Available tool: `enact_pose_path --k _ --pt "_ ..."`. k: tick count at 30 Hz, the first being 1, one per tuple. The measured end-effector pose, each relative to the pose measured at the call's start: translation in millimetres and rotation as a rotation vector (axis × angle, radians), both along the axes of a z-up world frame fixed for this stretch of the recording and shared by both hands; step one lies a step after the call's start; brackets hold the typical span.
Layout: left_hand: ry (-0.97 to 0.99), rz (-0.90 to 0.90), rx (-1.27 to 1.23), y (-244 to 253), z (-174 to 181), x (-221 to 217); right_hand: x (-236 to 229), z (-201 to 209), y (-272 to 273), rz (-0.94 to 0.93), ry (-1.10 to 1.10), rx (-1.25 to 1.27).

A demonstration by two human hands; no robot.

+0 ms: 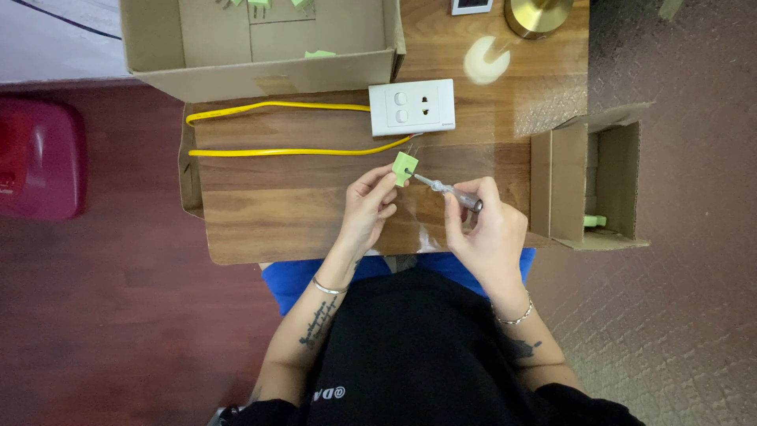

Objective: The person assembles a green electrical plug by inserting a yellow wire into the terminal and securing it with a screwdriver. They then attach the plug's cover and tighten the screws to complete the assembly.

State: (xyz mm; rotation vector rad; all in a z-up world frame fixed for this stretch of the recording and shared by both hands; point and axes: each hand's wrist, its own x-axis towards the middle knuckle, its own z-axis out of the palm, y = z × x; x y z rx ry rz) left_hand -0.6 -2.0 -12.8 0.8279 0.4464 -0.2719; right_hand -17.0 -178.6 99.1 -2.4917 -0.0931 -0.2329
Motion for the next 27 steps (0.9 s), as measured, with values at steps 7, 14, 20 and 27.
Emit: enact_pose_path --k 7,14,20,27 --pt "-0.006 0.007 -0.006 0 1 0 0 -2 0 -0.003 -0.007 -0.013" --pt "0.001 0.014 0.014 -1 -1 0 -3 -7 1 -0.031 0.021 -0.006" --pt "0.011 0.004 -0.011 0 11 2 2 -11 -11 -0.003 0.043 0.170" --pt "-0.010 -0.010 -0.073 0 9 4 3 -16 -21 0.070 0.011 0.326"
